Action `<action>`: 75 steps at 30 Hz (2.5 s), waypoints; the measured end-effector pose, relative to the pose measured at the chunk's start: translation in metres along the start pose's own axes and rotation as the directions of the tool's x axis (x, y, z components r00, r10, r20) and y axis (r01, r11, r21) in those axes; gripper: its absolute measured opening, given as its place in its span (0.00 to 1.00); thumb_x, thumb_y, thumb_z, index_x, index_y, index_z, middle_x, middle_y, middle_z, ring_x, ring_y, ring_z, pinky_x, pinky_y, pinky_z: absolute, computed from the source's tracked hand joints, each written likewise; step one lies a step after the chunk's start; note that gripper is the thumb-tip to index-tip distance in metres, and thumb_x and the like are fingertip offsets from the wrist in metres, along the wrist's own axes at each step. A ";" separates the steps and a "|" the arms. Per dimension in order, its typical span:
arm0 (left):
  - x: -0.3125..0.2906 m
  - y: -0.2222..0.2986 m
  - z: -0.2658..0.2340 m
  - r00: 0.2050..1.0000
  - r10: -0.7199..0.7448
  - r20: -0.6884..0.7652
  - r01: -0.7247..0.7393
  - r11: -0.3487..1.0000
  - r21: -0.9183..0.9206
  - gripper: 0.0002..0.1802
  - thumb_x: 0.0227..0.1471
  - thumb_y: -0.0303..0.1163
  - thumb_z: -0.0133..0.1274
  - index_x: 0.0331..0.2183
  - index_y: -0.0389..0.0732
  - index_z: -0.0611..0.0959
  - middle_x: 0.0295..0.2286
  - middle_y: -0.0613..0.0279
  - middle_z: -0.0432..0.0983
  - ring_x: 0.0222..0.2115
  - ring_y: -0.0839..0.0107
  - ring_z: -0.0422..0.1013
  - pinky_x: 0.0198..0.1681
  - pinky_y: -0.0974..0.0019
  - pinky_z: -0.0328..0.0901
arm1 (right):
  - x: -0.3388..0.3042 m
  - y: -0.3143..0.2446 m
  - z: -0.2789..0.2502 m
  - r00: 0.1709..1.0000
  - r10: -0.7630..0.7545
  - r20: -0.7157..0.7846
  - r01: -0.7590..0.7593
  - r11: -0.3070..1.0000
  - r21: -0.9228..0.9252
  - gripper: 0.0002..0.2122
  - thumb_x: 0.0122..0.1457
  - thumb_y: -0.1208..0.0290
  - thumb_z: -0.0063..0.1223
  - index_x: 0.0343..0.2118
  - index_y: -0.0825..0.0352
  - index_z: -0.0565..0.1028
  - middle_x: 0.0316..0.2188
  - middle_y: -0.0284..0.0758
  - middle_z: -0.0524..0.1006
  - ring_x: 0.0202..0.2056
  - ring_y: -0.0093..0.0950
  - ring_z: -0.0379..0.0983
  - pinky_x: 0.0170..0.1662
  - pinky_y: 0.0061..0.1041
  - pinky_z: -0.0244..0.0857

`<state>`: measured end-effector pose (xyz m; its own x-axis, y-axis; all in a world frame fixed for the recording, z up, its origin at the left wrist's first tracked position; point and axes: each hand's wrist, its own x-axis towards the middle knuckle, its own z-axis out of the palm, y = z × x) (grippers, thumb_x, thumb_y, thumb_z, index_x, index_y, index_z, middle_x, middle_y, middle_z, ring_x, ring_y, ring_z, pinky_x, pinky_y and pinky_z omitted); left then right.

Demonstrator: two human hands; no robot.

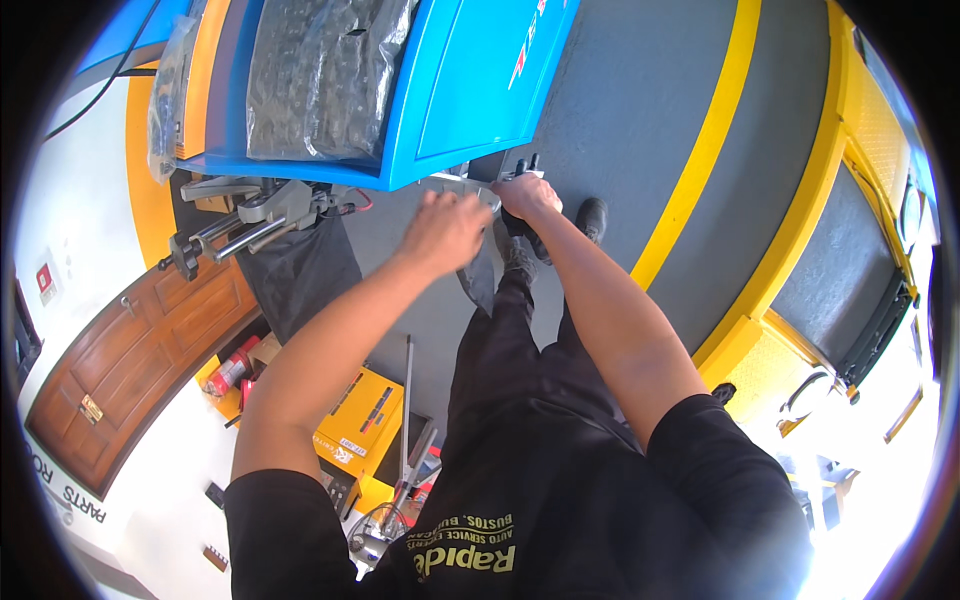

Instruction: The person adjusts a blue machine in a workshop, using both hands to manipulate knobs and levers. They then handle a black rubber part, placing it into a white box.

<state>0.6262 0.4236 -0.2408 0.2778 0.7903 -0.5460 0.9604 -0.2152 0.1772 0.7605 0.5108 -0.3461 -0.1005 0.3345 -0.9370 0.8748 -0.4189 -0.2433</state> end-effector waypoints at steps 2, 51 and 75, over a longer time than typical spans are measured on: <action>0.012 -0.019 -0.008 0.947 -0.319 -0.031 0.307 0.932 -0.195 0.22 0.57 0.45 0.56 0.45 0.37 0.82 0.42 0.48 0.80 0.46 0.50 0.77 0.50 0.48 0.70 | -0.001 -0.001 -0.001 1.000 -0.004 -0.003 0.004 1.000 0.003 0.31 0.58 0.43 0.56 0.55 0.66 0.79 0.57 0.40 0.78 0.59 0.35 0.75 0.60 0.34 0.68; -0.001 0.011 0.057 0.453 -0.872 0.184 0.752 0.264 -0.604 0.46 0.47 0.53 0.66 0.56 0.36 0.62 0.51 0.33 0.67 0.44 0.46 0.78 0.48 0.49 0.75 | 0.001 0.127 -0.008 0.928 -0.370 -0.046 0.372 0.913 0.165 0.32 0.62 0.39 0.54 0.54 0.67 0.79 0.48 0.42 0.81 0.50 0.34 0.77 0.55 0.33 0.67; -0.005 0.012 0.057 0.425 -0.872 0.241 0.841 0.282 -0.461 0.58 0.48 0.63 0.60 0.67 0.40 0.55 0.62 0.34 0.60 0.60 0.39 0.65 0.58 0.42 0.67 | -0.158 0.530 -0.211 0.922 0.348 -0.169 -0.162 0.746 0.646 0.24 0.63 0.51 0.58 0.53 0.68 0.78 0.37 0.42 0.82 0.33 0.34 0.81 0.39 0.37 0.76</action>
<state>0.6376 0.3842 -0.2829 -0.7142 0.3852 -0.5844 0.4943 0.8687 -0.0314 1.3403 0.4139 -0.2745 0.2919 0.3057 -0.9063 0.3622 -0.9123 -0.1911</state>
